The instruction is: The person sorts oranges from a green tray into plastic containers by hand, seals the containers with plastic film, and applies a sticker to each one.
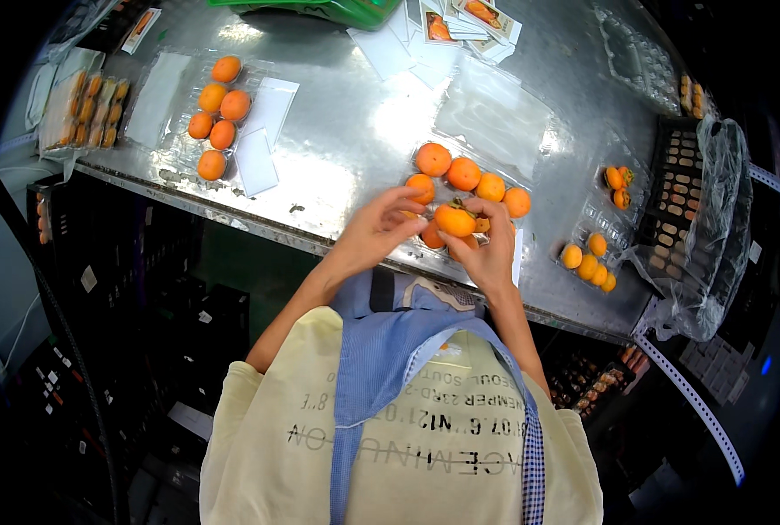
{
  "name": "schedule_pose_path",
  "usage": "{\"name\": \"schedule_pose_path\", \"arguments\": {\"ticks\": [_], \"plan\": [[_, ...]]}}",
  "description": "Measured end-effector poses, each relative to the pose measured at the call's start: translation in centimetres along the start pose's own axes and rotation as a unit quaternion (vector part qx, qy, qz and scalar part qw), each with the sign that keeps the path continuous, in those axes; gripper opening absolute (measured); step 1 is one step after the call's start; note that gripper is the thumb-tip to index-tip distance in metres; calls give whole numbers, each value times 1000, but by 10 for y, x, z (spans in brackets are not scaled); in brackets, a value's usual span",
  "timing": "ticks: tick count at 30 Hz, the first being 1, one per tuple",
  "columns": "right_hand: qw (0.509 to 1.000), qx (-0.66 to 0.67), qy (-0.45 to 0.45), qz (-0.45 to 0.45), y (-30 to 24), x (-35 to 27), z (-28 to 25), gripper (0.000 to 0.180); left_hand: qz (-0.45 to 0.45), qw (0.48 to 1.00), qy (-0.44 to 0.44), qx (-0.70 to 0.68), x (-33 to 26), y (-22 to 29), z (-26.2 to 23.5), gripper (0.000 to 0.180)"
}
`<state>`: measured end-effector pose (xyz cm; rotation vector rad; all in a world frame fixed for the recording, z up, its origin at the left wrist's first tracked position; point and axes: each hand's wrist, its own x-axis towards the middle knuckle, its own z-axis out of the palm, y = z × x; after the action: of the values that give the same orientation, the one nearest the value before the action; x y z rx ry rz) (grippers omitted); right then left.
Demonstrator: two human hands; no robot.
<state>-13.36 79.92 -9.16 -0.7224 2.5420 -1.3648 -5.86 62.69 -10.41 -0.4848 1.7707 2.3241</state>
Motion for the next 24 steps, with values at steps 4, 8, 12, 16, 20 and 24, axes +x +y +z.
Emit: {"name": "schedule_pose_path", "arguments": {"ticks": [4, 8, 12, 16, 20, 24], "plan": [[993, 66, 20, -91, -10, -2, -1, 49, -68, 968, -111, -215, 2, 9, 13, 44], [980, 187, -13, -65, -15, -2, -6, 50, -48, 963, -100, -247, 1, 5, 19, 45], [972, 232, -37, -33, -14, -3, -7, 42, -8, 975, -84, -207, -1, 12, 20, 47], [936, 350, -35, 20, -14, -6, -6, 25, -2, 978, -90, -190, -4, 17, 19, 51], [933, 355, -42, 33, -4, -7, -9, 21, 27, 984, -69, -161, -9, 20, 25, 59], [897, 426, -35, 115, -10, -4, -7, 33, 118, 993, 11, -23, -9, 28, 32, 65]]}}
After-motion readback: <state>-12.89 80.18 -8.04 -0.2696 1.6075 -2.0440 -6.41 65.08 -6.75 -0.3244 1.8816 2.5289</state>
